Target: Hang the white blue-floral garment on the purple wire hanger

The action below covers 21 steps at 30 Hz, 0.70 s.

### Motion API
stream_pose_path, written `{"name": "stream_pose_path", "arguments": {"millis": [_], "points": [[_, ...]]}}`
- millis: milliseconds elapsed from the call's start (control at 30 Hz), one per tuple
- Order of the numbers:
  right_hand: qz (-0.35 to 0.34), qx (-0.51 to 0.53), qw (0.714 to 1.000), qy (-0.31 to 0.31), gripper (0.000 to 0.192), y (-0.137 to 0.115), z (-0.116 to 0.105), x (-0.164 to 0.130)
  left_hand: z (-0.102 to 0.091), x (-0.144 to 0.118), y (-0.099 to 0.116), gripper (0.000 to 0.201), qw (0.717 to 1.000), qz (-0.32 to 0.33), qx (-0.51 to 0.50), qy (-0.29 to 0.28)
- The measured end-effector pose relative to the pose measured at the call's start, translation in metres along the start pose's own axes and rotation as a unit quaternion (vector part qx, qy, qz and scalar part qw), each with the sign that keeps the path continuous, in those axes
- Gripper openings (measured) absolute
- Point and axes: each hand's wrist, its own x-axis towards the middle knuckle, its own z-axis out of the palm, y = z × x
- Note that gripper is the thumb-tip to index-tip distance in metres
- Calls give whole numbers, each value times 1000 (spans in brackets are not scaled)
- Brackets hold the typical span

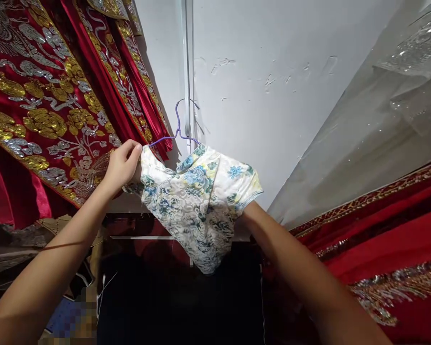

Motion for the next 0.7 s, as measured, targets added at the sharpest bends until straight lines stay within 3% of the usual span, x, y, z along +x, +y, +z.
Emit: {"name": "stream_pose_path", "arguments": {"millis": [67, 133, 233, 300, 400, 467, 533, 600, 667, 700], "points": [[7, 13, 1000, -27, 51, 6, -4, 1, -8, -6, 2, 26, 1000, 10, 7, -27], [15, 42, 998, -38, 64, 9, -19, 1, -15, -11, 1, 27, 999, 17, 19, -46], [16, 51, 999, 3, 96, 7, -51, -2, -20, -11, -1, 25, 997, 32, 37, -52], [-11, -26, 999, 43, 106, -4, -68, -5, -17, -6, 0, 27, 997, 44, 45, -39], [-85, -158, 980, 90, 106, -34, -70, -7, -10, 2, 5, 39, 999, 27, 34, -12], [-104, -157, 978, 88, 104, -54, -58, -8, -4, 5, 8, 43, 1000, 0, 18, 0], [-72, -99, 992, 15, 106, -68, -43, -13, 1, 3, 8, 43, 1000, -12, -7, 2], [-29, -46, 993, -105, 104, -69, -30, -18, 5, -3, 6, 42, 999, -5, -49, -16], [-13, -74, 980, -182, 85, -58, -21, -23, 10, -13, 6, 37, 993, -1, -109, -54], [-17, -119, 975, -187, 70, -49, -17, -25, 12, -19, 7, 33, 987, 0, -142, -79]]}}
